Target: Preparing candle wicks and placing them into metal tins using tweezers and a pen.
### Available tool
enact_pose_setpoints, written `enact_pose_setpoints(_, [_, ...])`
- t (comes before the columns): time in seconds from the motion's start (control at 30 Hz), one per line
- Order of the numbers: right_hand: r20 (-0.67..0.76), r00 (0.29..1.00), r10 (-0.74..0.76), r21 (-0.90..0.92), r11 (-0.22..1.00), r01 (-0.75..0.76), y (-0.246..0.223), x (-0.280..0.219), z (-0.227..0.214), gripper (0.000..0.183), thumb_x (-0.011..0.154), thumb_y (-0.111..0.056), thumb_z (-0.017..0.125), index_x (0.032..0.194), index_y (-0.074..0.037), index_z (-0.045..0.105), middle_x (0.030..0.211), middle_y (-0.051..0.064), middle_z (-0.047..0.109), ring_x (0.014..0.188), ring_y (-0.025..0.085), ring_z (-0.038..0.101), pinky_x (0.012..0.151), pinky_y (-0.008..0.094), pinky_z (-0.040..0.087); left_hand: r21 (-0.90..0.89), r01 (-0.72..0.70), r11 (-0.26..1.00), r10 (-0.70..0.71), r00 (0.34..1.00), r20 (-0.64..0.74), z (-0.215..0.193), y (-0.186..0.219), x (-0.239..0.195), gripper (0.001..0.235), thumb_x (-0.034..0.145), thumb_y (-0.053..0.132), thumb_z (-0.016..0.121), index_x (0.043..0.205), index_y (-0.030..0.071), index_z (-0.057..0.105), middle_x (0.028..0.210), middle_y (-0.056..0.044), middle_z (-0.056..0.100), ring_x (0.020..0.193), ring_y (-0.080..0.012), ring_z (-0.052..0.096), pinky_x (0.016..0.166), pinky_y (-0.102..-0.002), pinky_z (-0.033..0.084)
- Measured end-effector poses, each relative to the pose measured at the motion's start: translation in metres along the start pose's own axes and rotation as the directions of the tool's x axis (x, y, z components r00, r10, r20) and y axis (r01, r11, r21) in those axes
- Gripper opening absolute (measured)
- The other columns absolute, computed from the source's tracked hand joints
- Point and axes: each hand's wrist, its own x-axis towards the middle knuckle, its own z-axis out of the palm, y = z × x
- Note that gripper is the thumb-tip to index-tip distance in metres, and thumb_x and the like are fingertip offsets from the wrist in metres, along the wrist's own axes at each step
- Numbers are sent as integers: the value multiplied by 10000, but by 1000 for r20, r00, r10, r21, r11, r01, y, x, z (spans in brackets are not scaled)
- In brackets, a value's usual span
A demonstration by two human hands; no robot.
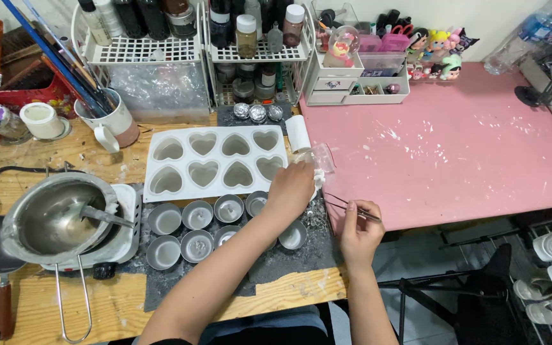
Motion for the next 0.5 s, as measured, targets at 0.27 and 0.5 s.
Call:
enact_pose_setpoints(0.27, [-11,1000,-5,122,992,6,-6,0,-1,86,1045,-45,663,1052,21,608,934,49,661,825,87,639,726,219,527,-365,49,930,-50,999,7,-39,-2,-6,107,885,143,666,919,42,663,927,-151,718,901,-365,687,792,-489,528])
enact_pose_setpoints(0.5, [191,963,190,-264,955,-136,-22,16,13,139,915,-78,797,1033,-7,773,739,84,703,596,85,573,550,256,464,-290,-33,957,25,999,-33,-44,-17,-15,137,924,126,646,1014,68,731,1010,-118,747,957,-345,697,829,-473,537])
